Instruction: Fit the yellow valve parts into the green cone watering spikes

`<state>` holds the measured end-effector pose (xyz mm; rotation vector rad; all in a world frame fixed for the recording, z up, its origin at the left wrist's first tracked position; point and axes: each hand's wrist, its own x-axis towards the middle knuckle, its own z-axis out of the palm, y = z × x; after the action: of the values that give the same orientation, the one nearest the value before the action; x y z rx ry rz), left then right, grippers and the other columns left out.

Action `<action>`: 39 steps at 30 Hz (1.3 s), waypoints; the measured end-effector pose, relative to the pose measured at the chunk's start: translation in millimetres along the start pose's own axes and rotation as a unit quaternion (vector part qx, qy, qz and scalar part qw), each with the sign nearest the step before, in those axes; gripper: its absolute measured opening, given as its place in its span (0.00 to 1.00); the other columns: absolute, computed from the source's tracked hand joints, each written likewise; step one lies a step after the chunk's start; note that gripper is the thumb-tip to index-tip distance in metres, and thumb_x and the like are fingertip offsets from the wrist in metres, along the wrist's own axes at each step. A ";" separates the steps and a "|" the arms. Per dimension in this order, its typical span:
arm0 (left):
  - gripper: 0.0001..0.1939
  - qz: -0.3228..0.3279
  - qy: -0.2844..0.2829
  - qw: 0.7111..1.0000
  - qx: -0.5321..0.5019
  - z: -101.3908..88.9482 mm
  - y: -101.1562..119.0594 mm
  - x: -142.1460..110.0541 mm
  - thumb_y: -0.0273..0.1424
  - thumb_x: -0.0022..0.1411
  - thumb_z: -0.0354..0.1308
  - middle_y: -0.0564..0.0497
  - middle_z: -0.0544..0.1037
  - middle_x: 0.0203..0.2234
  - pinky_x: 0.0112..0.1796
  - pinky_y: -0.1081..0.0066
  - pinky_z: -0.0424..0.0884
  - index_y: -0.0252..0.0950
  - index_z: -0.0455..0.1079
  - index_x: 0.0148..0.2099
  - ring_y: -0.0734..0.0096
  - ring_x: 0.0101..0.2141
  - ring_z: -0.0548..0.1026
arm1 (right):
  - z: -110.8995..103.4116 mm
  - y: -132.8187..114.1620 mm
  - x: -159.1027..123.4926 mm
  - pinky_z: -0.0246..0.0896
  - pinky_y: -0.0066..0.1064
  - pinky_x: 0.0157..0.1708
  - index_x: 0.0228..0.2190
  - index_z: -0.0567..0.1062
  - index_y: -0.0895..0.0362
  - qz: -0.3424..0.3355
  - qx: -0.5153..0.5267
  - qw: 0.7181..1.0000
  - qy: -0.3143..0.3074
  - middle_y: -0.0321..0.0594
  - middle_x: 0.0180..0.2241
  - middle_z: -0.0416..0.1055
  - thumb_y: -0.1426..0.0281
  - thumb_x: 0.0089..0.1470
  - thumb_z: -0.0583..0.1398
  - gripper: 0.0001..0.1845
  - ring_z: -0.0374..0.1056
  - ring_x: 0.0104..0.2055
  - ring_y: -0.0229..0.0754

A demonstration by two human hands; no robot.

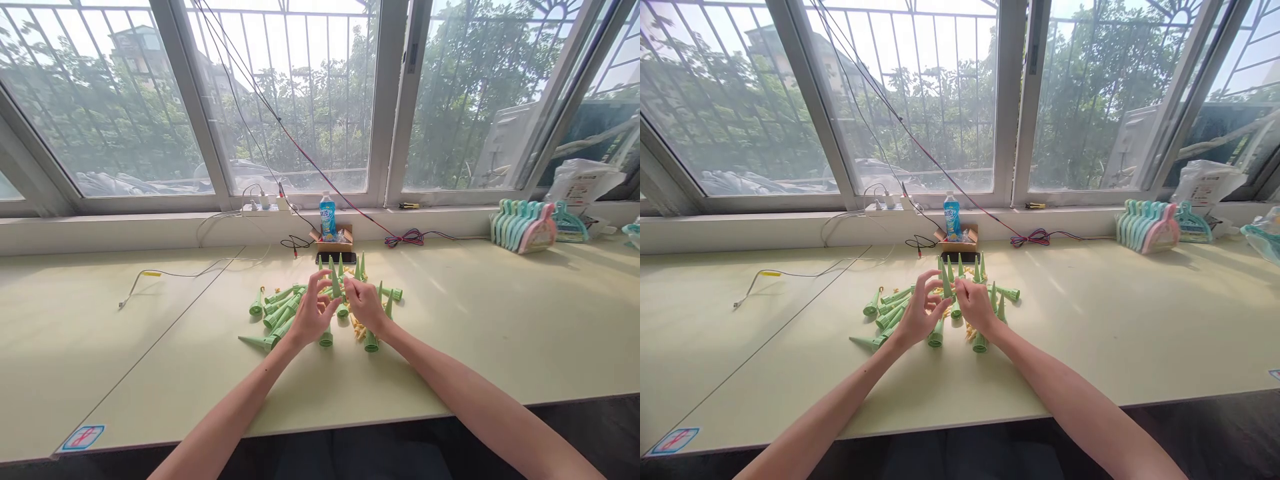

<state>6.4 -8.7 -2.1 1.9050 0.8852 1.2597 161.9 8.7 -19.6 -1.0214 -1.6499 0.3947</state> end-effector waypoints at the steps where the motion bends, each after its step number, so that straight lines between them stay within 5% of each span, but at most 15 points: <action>1: 0.31 0.000 0.001 1.000 0.001 0.1 -1.2 0.2 0.35 0.57 0.63 0.46 0.72 0.46 0.21 0.79 0.67 0.45 0.53 0.60 0.81 0.23 0.71 | 0.3 0.0 0.1 0.42 0.30 0.22 0.19 0.52 0.54 0.002 0.004 1.000 -0.001 0.30 0.16 0.48 0.52 0.65 0.45 0.28 0.44 0.20 0.35; 20: 0.16 -0.065 0.062 0.996 0.006 -3.9 -3.9 7.0 0.40 0.58 0.60 0.49 0.74 0.36 0.18 0.77 0.61 0.39 0.70 0.47 0.79 0.20 0.69 | 3.9 3.6 -3.7 0.47 0.28 0.21 0.26 0.63 0.55 -0.006 0.034 0.994 -0.101 0.30 0.19 0.55 0.55 0.66 0.48 0.21 0.49 0.20 0.35; 24: 0.16 -0.076 0.070 0.994 0.022 -4.0 -4.0 7.0 0.41 0.60 0.59 0.53 0.71 0.26 0.17 0.77 0.60 0.38 0.69 0.47 0.79 0.17 0.65 | 3.2 4.2 -3.4 0.48 0.28 0.23 0.27 0.64 0.55 -0.010 0.023 0.996 -0.087 0.31 0.20 0.57 0.57 0.66 0.48 0.20 0.51 0.21 0.35; 29: 0.19 -0.085 0.093 0.992 -0.021 -4.1 -2.6 8.6 0.47 0.62 0.55 0.53 0.71 0.29 0.14 0.77 0.57 0.38 0.67 0.45 0.83 0.14 0.63 | 0.1 5.5 -1.2 0.49 0.28 0.24 0.27 0.65 0.55 -0.014 0.008 0.999 -0.029 0.32 0.21 0.59 0.60 0.66 0.49 0.18 0.54 0.22 0.35; 39: 0.23 -0.171 0.007 0.975 -0.142 -7.1 7.9 9.8 0.52 0.60 0.55 0.56 0.71 0.19 0.13 0.77 0.58 0.37 0.64 0.42 0.79 0.12 0.63 | 0.9 4.6 -0.6 0.52 0.28 0.29 0.29 0.67 0.56 -0.097 -0.013 0.994 -0.042 0.36 0.25 0.64 0.62 0.67 0.48 0.18 0.57 0.26 0.37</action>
<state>4.1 -3.7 11.2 1.4496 0.9371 1.1229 163.0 11.1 -23.5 -0.8642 -1.8163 0.2897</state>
